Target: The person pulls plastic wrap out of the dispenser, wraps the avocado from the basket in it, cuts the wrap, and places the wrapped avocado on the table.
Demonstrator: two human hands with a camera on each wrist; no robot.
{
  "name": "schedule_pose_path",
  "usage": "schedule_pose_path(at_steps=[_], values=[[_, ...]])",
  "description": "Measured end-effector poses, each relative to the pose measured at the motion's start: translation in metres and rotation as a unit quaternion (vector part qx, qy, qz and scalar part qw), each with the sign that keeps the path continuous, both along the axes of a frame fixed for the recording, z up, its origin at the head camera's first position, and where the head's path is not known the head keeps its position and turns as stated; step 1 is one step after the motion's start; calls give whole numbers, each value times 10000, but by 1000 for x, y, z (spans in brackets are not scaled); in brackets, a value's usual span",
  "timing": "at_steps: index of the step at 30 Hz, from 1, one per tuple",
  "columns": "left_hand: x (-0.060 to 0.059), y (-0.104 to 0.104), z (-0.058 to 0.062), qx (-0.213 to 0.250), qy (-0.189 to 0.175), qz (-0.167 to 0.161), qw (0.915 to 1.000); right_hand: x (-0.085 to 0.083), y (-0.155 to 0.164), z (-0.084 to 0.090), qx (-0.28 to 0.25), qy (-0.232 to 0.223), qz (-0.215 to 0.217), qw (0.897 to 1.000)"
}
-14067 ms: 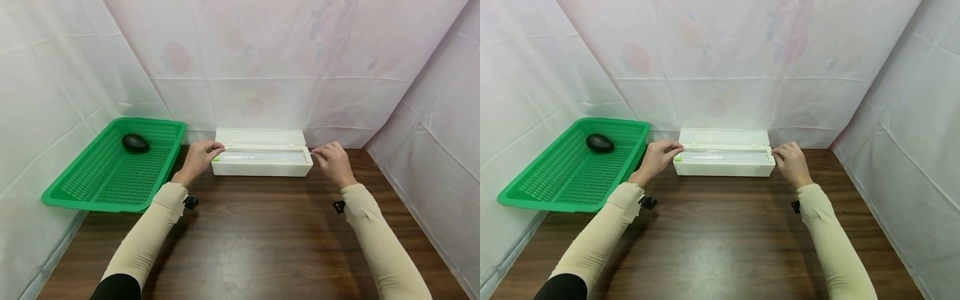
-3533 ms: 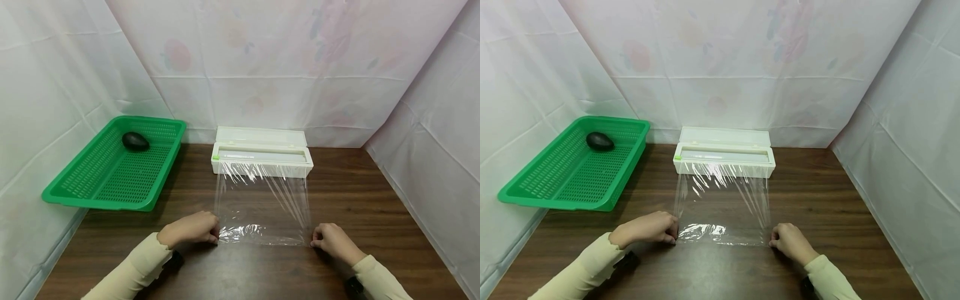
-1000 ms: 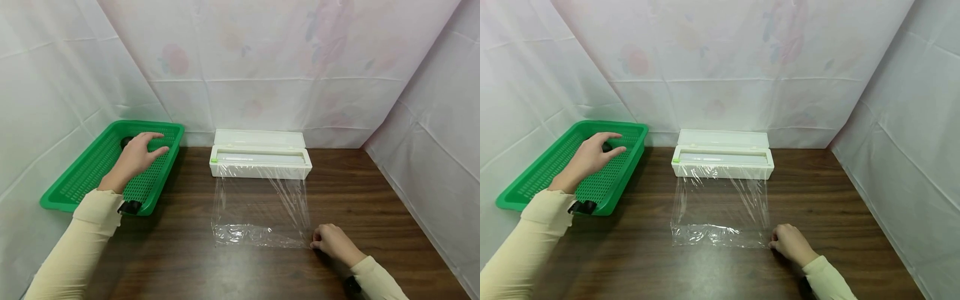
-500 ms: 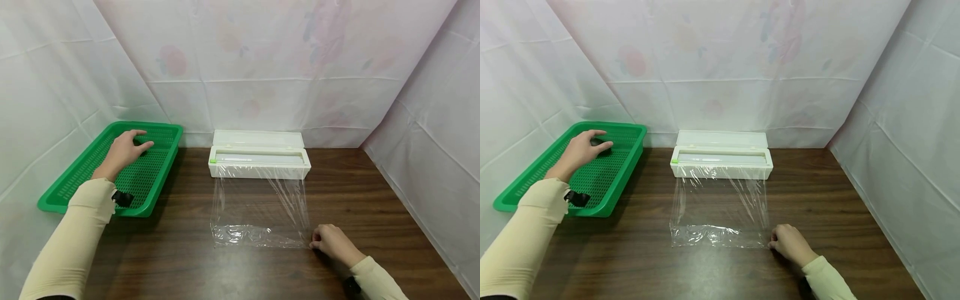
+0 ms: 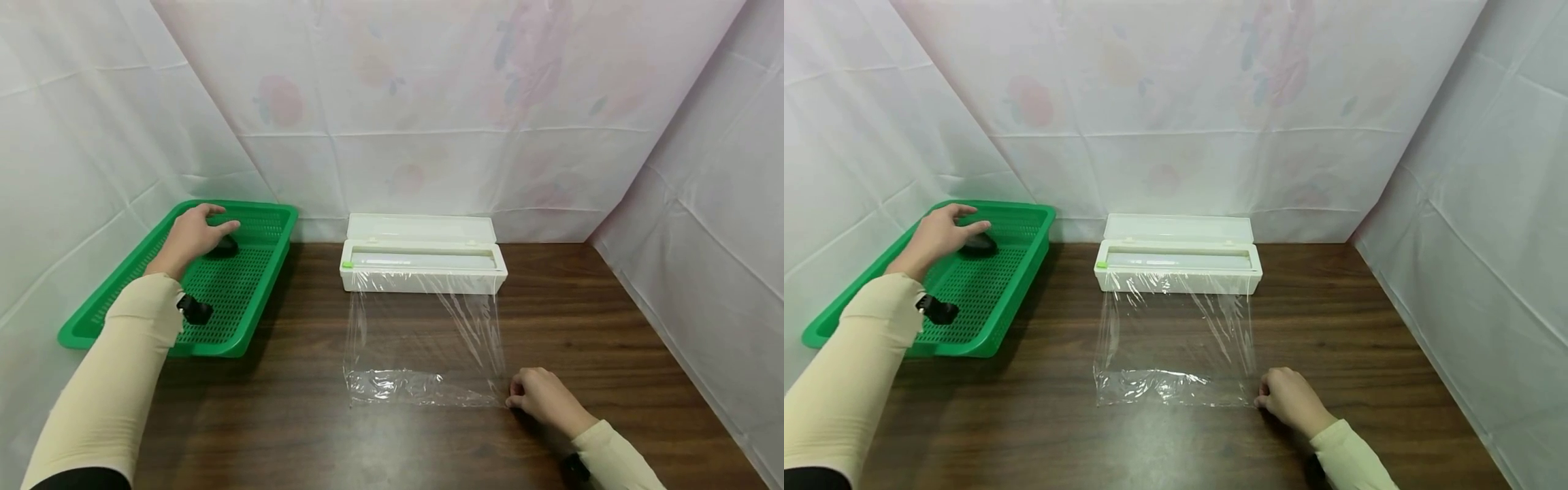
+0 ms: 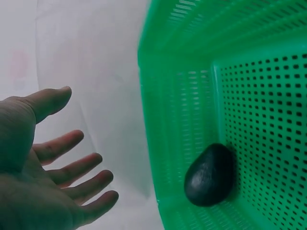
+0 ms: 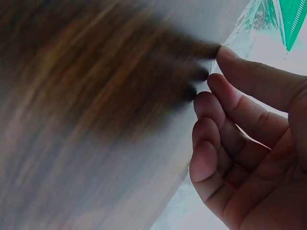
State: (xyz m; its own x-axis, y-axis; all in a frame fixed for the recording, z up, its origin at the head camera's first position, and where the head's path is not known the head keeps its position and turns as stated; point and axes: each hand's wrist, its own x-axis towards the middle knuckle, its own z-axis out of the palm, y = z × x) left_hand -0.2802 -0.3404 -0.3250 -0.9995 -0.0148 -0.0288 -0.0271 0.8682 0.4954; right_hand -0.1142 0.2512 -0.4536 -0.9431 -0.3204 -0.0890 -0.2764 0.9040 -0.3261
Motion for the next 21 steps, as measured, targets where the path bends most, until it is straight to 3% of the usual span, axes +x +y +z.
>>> schedule_pose_path(at_steps=[12,21], values=[[-19,-11,-1,61,464,236,9986,2,1,2,37,27,95,9999],[-26,-21,-18,86,436,399,9982,4,1,2,60,108,228,9997]])
